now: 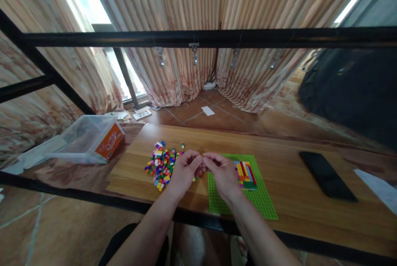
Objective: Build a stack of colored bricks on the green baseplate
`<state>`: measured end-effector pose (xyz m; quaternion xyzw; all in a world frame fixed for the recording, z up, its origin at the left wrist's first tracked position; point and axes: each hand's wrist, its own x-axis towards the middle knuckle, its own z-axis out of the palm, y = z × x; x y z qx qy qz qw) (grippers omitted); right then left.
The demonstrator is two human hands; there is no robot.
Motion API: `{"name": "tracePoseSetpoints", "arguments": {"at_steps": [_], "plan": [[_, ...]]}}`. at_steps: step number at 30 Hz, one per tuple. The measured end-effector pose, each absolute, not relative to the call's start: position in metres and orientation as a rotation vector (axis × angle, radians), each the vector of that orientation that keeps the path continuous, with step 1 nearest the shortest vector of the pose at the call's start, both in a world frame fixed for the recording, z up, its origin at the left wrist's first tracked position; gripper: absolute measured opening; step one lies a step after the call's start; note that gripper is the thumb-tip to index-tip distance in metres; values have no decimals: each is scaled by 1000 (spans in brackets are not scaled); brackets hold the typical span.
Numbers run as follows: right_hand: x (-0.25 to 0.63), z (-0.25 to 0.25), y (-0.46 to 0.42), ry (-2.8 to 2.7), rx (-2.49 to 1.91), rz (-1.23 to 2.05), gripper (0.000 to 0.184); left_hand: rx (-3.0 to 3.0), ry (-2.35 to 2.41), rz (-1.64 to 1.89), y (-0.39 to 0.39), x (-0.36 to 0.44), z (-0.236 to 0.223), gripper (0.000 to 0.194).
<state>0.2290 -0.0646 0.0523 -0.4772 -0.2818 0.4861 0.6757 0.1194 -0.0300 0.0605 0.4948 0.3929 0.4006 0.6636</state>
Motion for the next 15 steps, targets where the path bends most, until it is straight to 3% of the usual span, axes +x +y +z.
{"name": "tracePoseSetpoints", "arguments": {"at_steps": [7,12,15], "plan": [[225,45,-65,-602,-1063,1211,29,994,851,829,-23,104,59,30],[229,29,-60,-940,-1372,933,19,1687,1196,923,-2,77,58,16],[229,23,-60,-1278,-1564,702,15,1982,1333,803,3,66,53,17]]}}
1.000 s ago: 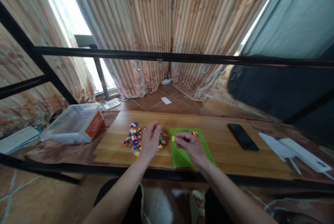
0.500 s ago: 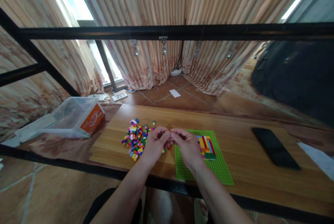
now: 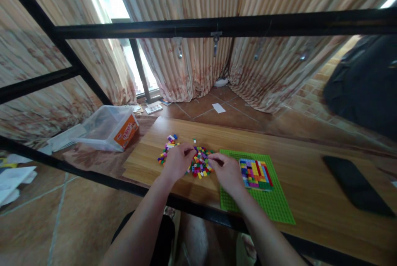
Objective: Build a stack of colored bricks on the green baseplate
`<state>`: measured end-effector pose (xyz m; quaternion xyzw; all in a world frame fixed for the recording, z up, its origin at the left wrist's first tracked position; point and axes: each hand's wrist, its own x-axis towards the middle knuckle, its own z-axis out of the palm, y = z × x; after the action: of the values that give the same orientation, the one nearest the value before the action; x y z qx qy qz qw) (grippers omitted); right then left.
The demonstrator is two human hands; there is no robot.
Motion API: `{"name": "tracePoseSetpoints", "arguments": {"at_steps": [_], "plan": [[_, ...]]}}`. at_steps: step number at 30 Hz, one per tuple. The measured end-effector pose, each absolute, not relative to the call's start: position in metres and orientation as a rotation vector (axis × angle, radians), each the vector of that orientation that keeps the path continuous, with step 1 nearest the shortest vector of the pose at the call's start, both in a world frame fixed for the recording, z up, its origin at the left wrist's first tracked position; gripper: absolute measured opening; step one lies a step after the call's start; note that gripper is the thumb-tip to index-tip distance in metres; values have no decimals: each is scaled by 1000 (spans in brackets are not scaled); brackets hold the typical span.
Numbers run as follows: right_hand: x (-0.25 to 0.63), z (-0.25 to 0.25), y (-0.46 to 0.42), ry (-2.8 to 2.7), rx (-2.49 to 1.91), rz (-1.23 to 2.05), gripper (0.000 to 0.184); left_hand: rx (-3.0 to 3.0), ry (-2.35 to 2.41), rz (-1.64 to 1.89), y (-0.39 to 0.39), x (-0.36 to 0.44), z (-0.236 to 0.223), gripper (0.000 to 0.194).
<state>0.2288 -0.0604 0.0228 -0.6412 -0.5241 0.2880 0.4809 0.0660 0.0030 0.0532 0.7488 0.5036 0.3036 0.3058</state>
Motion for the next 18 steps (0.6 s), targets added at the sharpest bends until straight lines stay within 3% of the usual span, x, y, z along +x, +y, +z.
{"name": "tracePoseSetpoints", "arguments": {"at_steps": [10,18], "plan": [[219,5,-58,-1782,-1659,387,21,2326,1329,312,2,65,48,19],[228,7,-55,-1694,-1675,277,19,2364,1349,302,0,69,46,17]]}}
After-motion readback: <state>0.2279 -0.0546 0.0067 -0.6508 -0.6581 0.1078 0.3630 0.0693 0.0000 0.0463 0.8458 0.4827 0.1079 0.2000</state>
